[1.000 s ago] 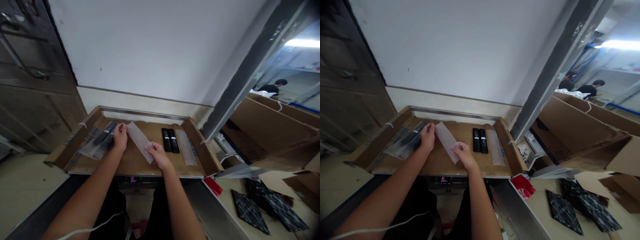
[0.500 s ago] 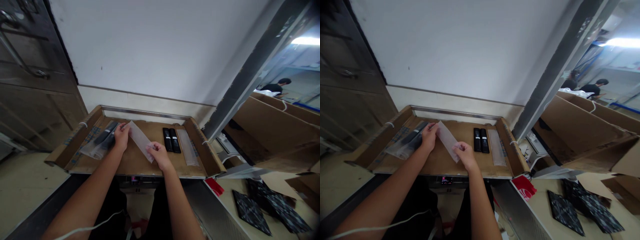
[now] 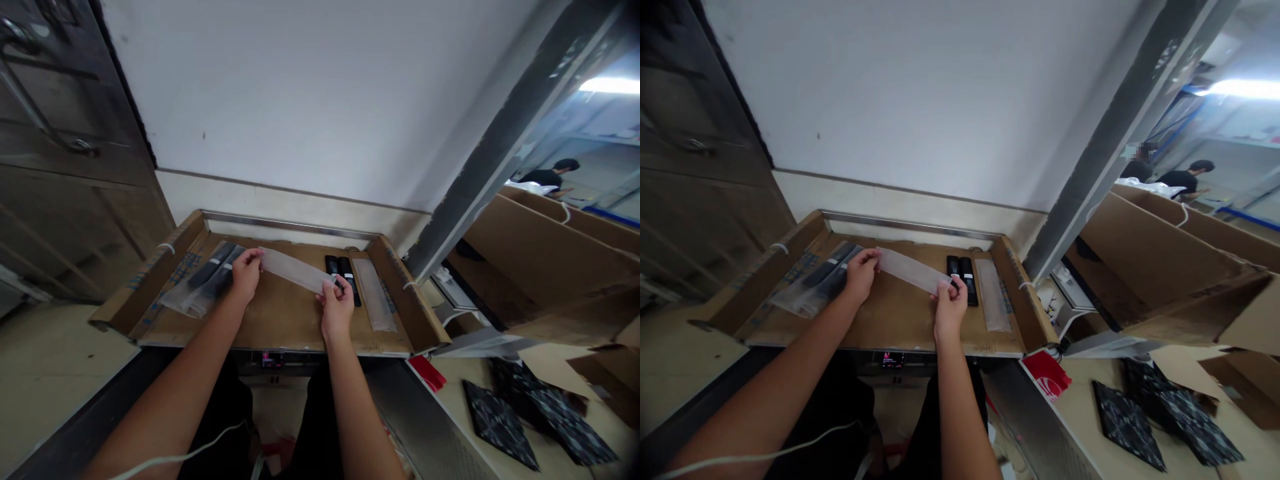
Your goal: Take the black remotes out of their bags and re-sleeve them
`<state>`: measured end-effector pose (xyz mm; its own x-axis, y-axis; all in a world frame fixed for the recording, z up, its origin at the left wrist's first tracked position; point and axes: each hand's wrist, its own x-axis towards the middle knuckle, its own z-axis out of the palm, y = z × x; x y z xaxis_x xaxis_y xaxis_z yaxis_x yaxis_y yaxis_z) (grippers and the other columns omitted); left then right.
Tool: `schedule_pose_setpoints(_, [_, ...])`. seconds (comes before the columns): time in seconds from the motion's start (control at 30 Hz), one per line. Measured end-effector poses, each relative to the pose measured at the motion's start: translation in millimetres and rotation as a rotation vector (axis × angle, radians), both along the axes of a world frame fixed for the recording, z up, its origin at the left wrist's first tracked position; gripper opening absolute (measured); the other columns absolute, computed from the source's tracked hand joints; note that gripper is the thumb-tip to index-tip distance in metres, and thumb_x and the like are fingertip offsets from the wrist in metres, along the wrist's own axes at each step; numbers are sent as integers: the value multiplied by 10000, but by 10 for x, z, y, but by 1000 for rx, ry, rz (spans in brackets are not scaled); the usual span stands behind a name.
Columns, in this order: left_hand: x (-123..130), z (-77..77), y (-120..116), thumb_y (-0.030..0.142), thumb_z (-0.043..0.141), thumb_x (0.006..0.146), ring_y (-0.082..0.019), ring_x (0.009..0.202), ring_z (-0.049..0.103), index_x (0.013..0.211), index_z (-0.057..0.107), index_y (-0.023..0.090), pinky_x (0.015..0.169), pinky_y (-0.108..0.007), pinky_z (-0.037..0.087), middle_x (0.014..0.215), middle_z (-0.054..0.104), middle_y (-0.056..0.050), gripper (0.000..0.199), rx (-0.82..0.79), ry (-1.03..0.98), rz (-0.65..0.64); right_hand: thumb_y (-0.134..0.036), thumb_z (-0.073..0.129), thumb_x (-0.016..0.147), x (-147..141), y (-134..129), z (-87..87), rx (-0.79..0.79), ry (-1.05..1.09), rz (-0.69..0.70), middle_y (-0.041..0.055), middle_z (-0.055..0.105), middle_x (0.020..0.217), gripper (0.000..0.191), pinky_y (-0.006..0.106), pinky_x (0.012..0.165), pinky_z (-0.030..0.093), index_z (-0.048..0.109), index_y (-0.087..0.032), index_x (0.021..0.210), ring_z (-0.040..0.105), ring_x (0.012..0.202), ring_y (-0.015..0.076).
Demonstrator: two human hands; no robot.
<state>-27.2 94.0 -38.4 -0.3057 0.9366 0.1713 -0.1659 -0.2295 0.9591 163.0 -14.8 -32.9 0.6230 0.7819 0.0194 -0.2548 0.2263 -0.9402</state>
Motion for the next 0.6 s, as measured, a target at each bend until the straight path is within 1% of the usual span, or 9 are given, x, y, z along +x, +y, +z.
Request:
schedule_pose_setpoints(0.1, [-8, -14, 13, 178, 528, 647, -112, 569, 490, 930, 733, 183, 532, -236, 396, 750, 642, -13, 349, 5, 22, -30, -436, 721, 734, -4, 2, 0, 27, -50, -55, 13, 642, 877, 502, 252, 612, 537, 503, -219, 1130, 627, 743, 146])
schedule_pose_setpoints(0.23, [-11, -21, 28, 177, 515, 642, -112, 562, 501, 1015, 729, 173, 523, -242, 400, 819, 676, -30, 430, -16, 5, -45, -412, 682, 756, -7, -7, -19, 33, -149, -105, 33, 655, 875, 374, 249, 581, 522, 508, -216, 1024, 627, 751, 164])
schedule_pose_setpoints(0.33, [-4, -2, 19, 164, 516, 643, -106, 576, 523, 1061, 714, 176, 524, -239, 421, 981, 713, -58, 462, -23, 3, -37, -408, 628, 780, -13, -20, -46, 10, -210, -94, 66, 670, 915, 285, 281, 606, 540, 587, -188, 956, 626, 741, 171])
schedule_pose_setpoints(0.4, [1, 18, 5, 153, 527, 649, -101, 602, 553, 1083, 702, 180, 530, -235, 439, 1137, 700, -81, 468, -20, -3, -39, -410, 602, 789, 5, -41, -52, -19, -210, -95, 92, 688, 945, 297, 318, 662, 563, 650, -161, 943, 639, 738, 178])
schedule_pose_setpoints(0.43, [4, 28, -1, 151, 534, 656, -102, 623, 575, 1091, 694, 183, 534, -232, 449, 1202, 680, -90, 464, -20, -10, -47, -407, 599, 790, 31, -61, -47, -25, -190, -117, 102, 697, 968, 319, 340, 702, 575, 670, -151, 968, 653, 754, 186])
schedule_pose_setpoints(0.5, [9, 40, -11, 157, 543, 678, -110, 671, 617, 1093, 680, 188, 544, -228, 465, 1268, 645, -100, 438, -21, -24, -65, -397, 614, 787, 132, -124, -25, -4, -132, -225, 116, 703, 1028, 375, 379, 786, 590, 675, -143, 1056, 682, 824, 208])
schedule_pose_setpoints(0.6, [18, 43, -13, 167, 552, 701, -114, 692, 644, 1057, 663, 186, 550, -223, 467, 1244, 641, -97, 373, -18, -30, -82, -392, 635, 787, 398, -278, 12, 26, -87, -453, 127, 678, 1142, 516, 404, 904, 580, 614, -122, 1226, 697, 948, 223])
